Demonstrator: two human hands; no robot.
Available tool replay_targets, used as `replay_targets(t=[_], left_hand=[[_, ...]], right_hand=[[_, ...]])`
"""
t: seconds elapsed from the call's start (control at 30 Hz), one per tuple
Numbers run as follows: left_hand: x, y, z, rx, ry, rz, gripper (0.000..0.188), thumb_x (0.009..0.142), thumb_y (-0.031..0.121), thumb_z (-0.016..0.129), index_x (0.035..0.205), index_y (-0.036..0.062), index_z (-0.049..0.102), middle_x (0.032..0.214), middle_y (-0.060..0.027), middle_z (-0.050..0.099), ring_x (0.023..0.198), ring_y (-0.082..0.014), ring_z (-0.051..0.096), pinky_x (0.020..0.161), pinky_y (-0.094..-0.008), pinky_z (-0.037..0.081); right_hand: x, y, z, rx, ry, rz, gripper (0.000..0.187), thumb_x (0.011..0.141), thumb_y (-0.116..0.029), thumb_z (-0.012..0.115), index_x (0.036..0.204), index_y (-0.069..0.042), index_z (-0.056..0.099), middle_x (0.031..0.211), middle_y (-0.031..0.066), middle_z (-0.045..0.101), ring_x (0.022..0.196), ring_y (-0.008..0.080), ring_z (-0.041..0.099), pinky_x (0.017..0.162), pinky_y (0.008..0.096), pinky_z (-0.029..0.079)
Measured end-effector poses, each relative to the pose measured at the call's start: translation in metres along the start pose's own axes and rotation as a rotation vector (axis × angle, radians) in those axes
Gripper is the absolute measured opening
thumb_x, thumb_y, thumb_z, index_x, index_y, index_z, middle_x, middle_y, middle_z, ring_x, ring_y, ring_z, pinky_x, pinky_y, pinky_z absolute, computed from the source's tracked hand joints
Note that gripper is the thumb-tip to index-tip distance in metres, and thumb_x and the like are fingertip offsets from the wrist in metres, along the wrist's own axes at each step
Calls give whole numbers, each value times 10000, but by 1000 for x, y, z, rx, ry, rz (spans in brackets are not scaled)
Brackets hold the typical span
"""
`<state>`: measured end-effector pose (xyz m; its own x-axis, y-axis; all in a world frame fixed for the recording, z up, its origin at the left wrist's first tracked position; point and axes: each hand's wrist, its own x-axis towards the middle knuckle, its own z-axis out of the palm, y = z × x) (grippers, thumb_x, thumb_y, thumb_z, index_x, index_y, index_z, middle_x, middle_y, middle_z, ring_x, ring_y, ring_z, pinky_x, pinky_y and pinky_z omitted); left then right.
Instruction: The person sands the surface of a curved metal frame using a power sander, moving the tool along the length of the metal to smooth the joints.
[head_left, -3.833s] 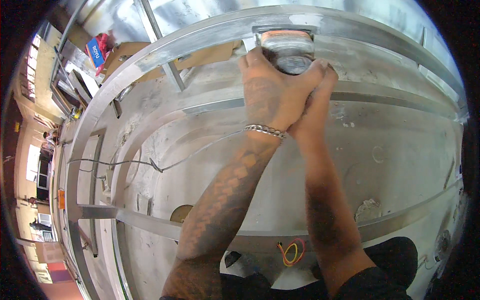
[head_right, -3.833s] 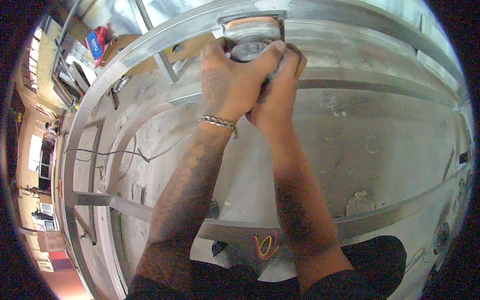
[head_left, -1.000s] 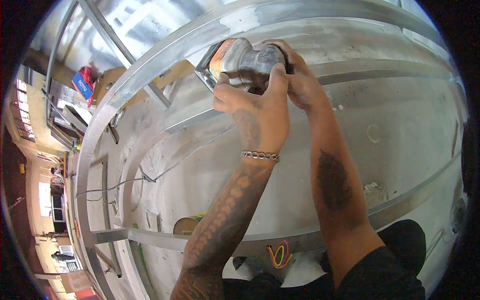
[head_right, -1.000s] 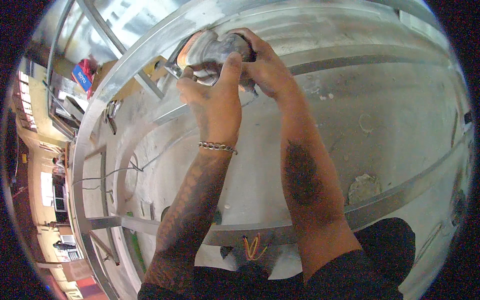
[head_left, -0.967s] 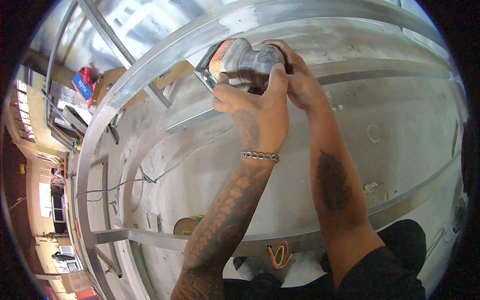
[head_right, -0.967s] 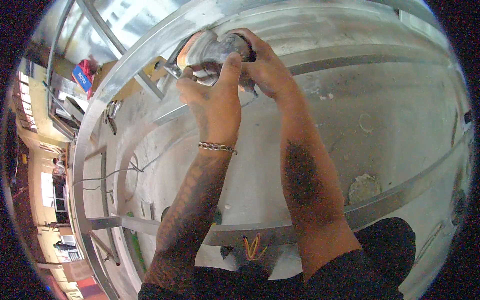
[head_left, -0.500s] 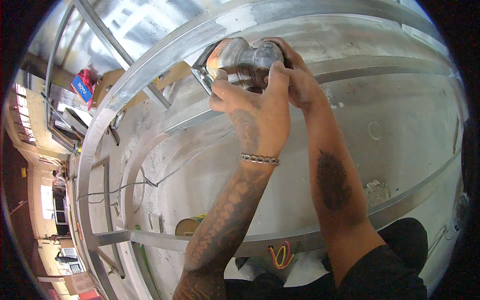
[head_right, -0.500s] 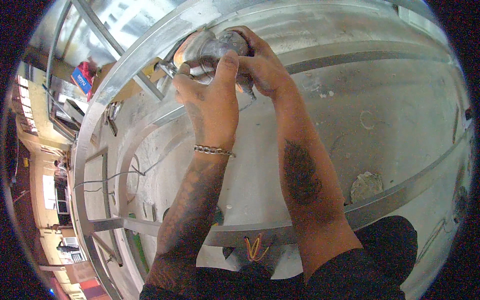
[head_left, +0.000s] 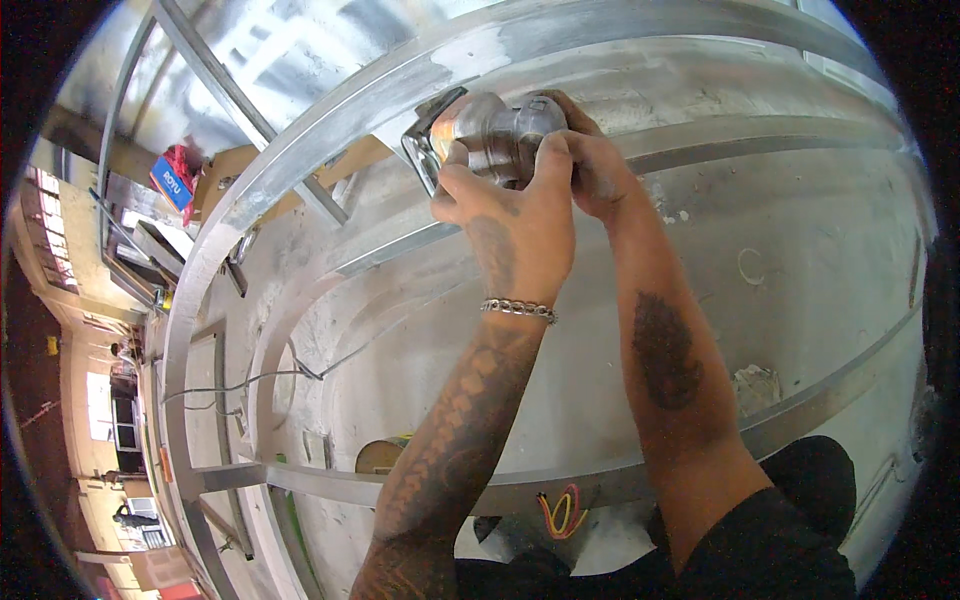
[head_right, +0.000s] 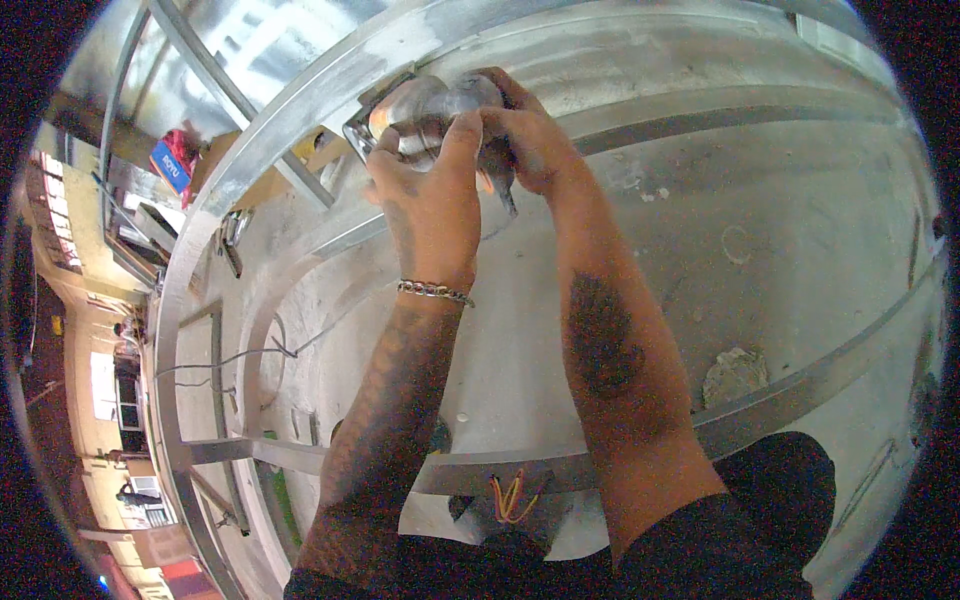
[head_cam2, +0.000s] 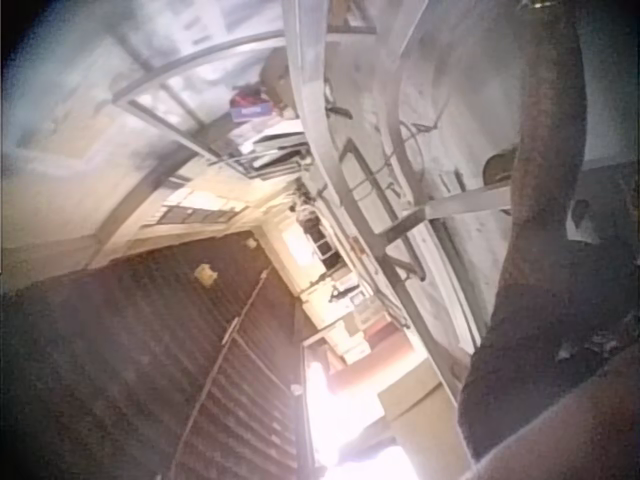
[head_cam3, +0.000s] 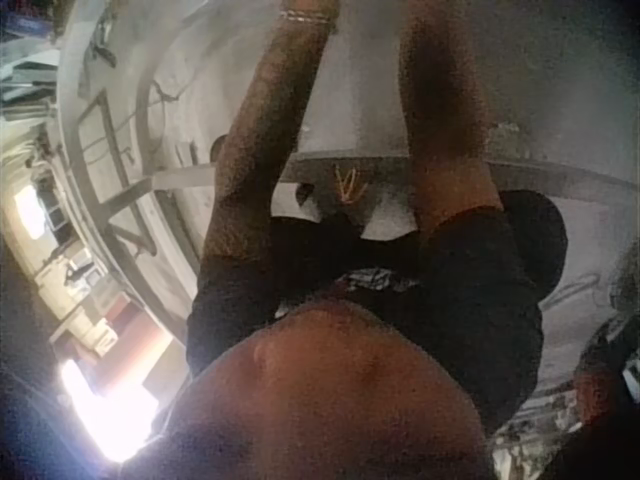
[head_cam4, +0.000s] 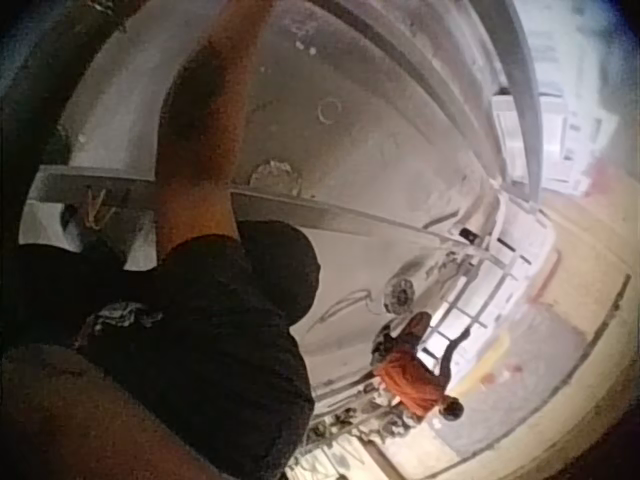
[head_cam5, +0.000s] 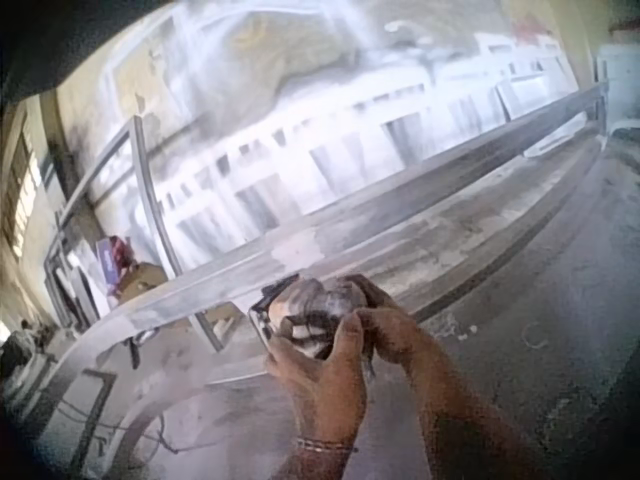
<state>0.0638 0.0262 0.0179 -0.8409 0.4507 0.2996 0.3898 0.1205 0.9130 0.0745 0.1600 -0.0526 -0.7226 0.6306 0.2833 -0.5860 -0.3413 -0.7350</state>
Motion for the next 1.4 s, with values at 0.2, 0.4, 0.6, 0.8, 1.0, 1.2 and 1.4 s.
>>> replay_targets(t=[0.2,0.4,0.6,0.8,1.0,1.2,1.4], left_hand=[[-4,-13,1,70,7,-2,923,831,372,752,1369,-195,260,1321,-409,278,1179,-472,433,1013,-471,420],[-8,-11,5,139,41,99,929,829,378,762,1368,-181,253,1299,-382,290,1173,-470,444,1001,-479,430],[-15,-1,11,33,61,20,1023,796,509,778,1409,-169,318,1316,-392,386,1239,-452,454,1054,-428,399],[-9,-9,7,173,40,157,961,840,346,756,1428,-166,194,1297,-375,276,1126,-426,466,961,-461,453],[-10,-5,24,-82,-30,114,943,846,319,747,1431,-165,188,1262,-363,301,1102,-401,440,944,-454,441],[-13,-2,11,102,75,127,936,828,476,754,1380,-183,382,1331,-365,459,1239,-408,500,1060,-399,409],[-12,10,1,108,8,143,921,851,364,739,1401,-199,260,1333,-369,284,1207,-469,416,1003,-469,442]], right_hand=[[-14,10,-1,-32,-8,2,505,830,-98,667,1317,-75,535,1061,88,658,863,179,660,704,309,567],[1,8,-15,-436,-132,-289,537,838,-101,648,1356,-77,509,1098,102,657,907,202,669,754,318,574],[13,-6,-21,77,-218,19,548,851,-110,597,1384,-47,486,1069,101,655,881,201,667,809,351,572],[25,-4,-16,-32,-276,46,681,725,-130,575,1387,5,485,1171,142,631,1026,263,640,918,387,534],[65,10,-61,-228,-333,-189,243,802,-142,644,992,8,666,904,60,661,748,160,620,705,286,533],[42,8,-31,101,-360,13,454,811,-187,594,1219,12,599,973,87,681,771,185,644,724,307,546],[17,-13,4,145,-263,-14,521,812,-182,572,1295,12,548,1037,106,670,864,190,675,772,326,587]])
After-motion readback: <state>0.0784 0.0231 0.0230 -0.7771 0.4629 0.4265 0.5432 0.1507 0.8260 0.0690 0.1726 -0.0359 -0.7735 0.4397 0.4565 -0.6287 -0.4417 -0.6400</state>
